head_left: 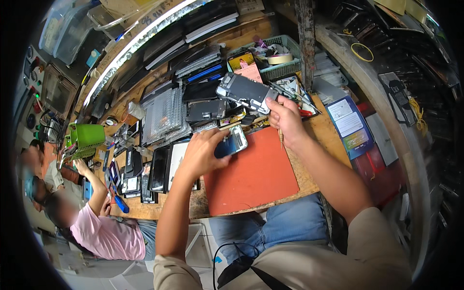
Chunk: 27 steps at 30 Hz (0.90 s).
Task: The person disassembles a smartphone, removes the back cover, and uses a screwdriver to detach internal components. They then reassemble the device by reconnecting cables and securing the back cover.
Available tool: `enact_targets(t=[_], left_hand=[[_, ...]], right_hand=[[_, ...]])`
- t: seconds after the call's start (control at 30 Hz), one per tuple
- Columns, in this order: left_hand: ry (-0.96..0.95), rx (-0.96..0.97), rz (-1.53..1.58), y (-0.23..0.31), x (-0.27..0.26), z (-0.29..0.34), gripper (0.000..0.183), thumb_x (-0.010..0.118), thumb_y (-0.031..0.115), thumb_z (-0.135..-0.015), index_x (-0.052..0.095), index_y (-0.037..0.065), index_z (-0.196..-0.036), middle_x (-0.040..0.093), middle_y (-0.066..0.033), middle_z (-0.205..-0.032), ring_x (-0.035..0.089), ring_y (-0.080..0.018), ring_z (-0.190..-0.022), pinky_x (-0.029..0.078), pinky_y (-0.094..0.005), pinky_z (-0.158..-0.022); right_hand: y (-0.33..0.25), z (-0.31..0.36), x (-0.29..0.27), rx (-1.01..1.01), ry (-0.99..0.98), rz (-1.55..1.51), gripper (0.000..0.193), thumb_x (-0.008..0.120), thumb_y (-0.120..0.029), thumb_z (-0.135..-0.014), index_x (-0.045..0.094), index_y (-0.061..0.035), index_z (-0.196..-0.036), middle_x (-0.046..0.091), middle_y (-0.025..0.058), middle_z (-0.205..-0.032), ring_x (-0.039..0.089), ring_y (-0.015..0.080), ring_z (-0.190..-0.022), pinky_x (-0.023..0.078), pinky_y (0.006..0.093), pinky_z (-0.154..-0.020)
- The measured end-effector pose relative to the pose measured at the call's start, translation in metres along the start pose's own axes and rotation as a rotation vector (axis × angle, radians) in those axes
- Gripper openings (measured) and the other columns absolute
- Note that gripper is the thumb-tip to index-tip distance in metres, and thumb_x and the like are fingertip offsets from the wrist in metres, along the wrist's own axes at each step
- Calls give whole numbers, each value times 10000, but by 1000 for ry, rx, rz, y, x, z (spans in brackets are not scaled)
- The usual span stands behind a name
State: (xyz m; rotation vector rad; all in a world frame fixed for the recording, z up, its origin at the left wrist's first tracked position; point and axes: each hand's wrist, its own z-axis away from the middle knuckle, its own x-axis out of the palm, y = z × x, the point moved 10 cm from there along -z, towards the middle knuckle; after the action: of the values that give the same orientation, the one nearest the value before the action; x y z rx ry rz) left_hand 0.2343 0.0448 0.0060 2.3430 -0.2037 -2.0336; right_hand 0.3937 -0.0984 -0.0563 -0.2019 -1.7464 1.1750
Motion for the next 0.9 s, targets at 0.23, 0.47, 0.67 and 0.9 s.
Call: enact_targets(t=[0.23, 0.47, 0.67, 0.9], left_hand=[[132, -170, 197, -27, 5, -3, 759, 884, 297, -823, 618, 2, -1470, 630, -229, -1442, 597, -416, -1339, 460, -482, -1151], [644, -486, 1489, -59, -21, 55, 414, 559, 198, -1152, 560, -69, -1469, 734, -144, -1205, 747, -184, -996, 647, -343, -857], [669, -565, 1343, -58, -16, 103, 308, 646, 118, -1101, 670, -54, -1356, 761, -102, -1169, 738, -149, -977, 656, -326, -789], [312, -802, 1420, -15, 32, 155, 350, 604, 108, -1116, 637, -88, -1404, 757, -128, -1187, 747, -168, -956, 668, -301, -770]], right_hand=[[10, 1, 16, 33, -55, 36, 132, 669, -200, -1081, 682, -78, -1130, 444, -124, -692, 324, -9, -535, 258, 204, -497], [23, 33, 49, 157, -289, 145, 158, 681, -218, -1075, 677, -70, -1130, 514, -89, -771, 330, 2, -550, 254, 222, -514], [15, 50, 72, -14, -449, 445, 276, 670, -288, -1083, 703, -23, -1151, 560, -71, -770, 416, 33, -633, 332, 235, -596], [-5, 20, 30, -137, -142, 418, 339, 413, -276, -1169, 632, -18, -1157, 522, -24, -688, 426, 52, -607, 352, 238, -587]])
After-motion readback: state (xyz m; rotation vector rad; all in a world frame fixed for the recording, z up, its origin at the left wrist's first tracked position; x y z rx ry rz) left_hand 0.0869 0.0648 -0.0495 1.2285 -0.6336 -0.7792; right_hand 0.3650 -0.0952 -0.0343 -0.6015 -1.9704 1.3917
